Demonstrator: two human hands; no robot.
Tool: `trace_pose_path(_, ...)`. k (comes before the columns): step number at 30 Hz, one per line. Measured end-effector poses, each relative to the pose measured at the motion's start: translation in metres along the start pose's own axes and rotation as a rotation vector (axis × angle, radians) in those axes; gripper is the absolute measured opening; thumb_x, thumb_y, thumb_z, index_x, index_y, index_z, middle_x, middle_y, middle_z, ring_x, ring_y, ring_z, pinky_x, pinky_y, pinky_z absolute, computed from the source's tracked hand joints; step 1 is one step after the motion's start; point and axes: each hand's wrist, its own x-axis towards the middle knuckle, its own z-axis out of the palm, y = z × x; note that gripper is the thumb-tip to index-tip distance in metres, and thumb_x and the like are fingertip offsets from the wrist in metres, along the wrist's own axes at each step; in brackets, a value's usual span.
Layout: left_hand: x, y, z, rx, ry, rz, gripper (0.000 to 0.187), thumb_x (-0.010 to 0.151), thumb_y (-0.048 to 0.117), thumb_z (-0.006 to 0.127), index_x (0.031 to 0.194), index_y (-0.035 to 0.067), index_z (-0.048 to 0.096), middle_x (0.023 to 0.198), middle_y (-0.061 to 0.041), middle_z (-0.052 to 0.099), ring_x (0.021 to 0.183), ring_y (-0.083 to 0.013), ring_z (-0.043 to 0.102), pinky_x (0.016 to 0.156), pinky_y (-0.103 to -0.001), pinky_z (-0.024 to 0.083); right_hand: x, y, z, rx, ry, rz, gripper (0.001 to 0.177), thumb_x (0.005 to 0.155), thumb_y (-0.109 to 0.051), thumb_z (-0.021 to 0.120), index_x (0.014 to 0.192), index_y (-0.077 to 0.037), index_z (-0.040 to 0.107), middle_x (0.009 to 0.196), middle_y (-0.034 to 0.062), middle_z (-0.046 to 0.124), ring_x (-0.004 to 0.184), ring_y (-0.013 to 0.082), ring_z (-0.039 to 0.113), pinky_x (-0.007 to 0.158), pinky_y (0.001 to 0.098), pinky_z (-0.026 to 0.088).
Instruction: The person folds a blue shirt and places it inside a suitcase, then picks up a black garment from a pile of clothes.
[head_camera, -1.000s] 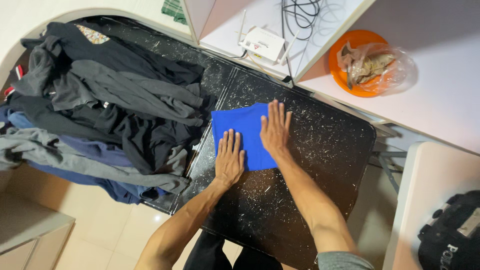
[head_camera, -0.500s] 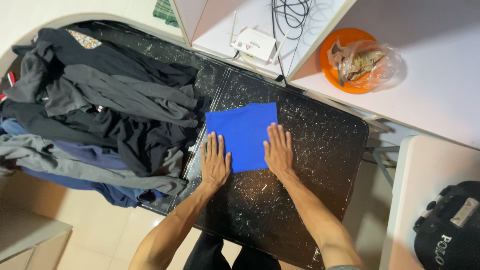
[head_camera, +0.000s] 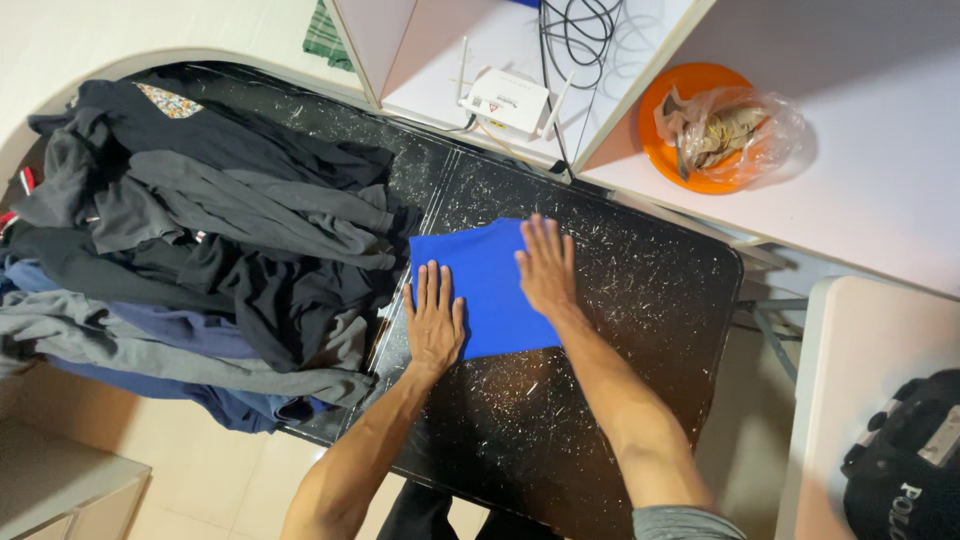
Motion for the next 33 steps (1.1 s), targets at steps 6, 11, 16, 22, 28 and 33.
trace_pose_path(6,0.051,-0.006,-0.012,-0.059,-0.046,-0.029,0.082,0.082,0.027,0.064,0.156,0.003,0.038,0.153,-0.022,0.042,0.144,-0.0408,0.033,0.118,-0.058,0.021,0.013,0.031,-0.020,0.354,0.067,0.232,0.081,0.094,-0.025,0.065,0.162,-0.014,0.021,0.167,0.0104,0.024,0.156,0.0285,0.016,0.125,0.0524,0.010)
trace_pose_path(11,0.103,-0.021,-0.003,-0.006,-0.141,0.085,0.079,0.066,0.025,0.074,0.139,0.008,0.051,0.145,-0.015,0.051,0.141,-0.0346,0.043,0.116,-0.055,0.029,0.021,0.024,-0.012,0.471,0.026,0.148,0.097,0.079,-0.010,0.079,0.162,-0.012,0.029,0.158,0.0121,0.045,0.146,0.0312,0.038,0.124,0.0400,0.032)
trace_pose_path(16,0.106,-0.015,-0.005,0.070,-0.508,-0.059,0.087,0.064,0.027,0.077,0.145,0.009,0.052,0.132,-0.017,0.062,0.130,-0.0329,0.050,0.114,-0.051,0.031,0.018,0.023,0.015,0.555,0.095,0.320,0.104,0.066,-0.003,0.083,0.155,-0.001,0.029,0.147,0.0243,0.048,0.136,0.0360,0.049,0.113,0.0377,0.040)
trace_pose_path(22,0.096,-0.025,-0.008,0.029,-0.729,-0.125,0.074,0.065,0.033,0.080,0.135,0.013,0.064,0.130,-0.013,0.067,0.135,-0.0339,0.049,0.117,-0.055,0.025,-0.022,-0.001,-0.003,0.586,-0.141,0.590,0.070,0.067,-0.007,0.082,0.131,-0.002,0.053,0.116,0.0187,0.070,0.108,0.0314,0.071,0.095,0.0394,0.059)
trace_pose_path(28,0.091,-0.025,-0.001,-0.027,-0.916,-0.078,0.070,0.070,0.027,0.071,0.139,0.020,0.063,0.123,-0.015,0.071,0.130,-0.0347,0.056,0.121,-0.065,0.011,-0.070,0.015,0.005,0.900,-0.360,0.647,0.025,0.072,0.001,0.074,0.097,0.000,0.071,0.104,0.0185,0.074,0.097,0.0280,0.072,0.087,0.0387,0.059)
trace_pose_path(33,0.098,-0.007,-0.001,-0.152,-0.824,0.125,0.061,0.069,0.025,0.066,0.129,0.017,0.071,0.114,-0.019,0.074,0.118,-0.0367,0.066,0.122,-0.056,0.023,-0.096,0.043,-0.002,1.334,-0.357,0.596,0.034,0.072,0.006,0.076,0.105,0.004,0.070,0.102,0.0182,0.074,0.098,0.0299,0.072,0.092,0.0395,0.060)
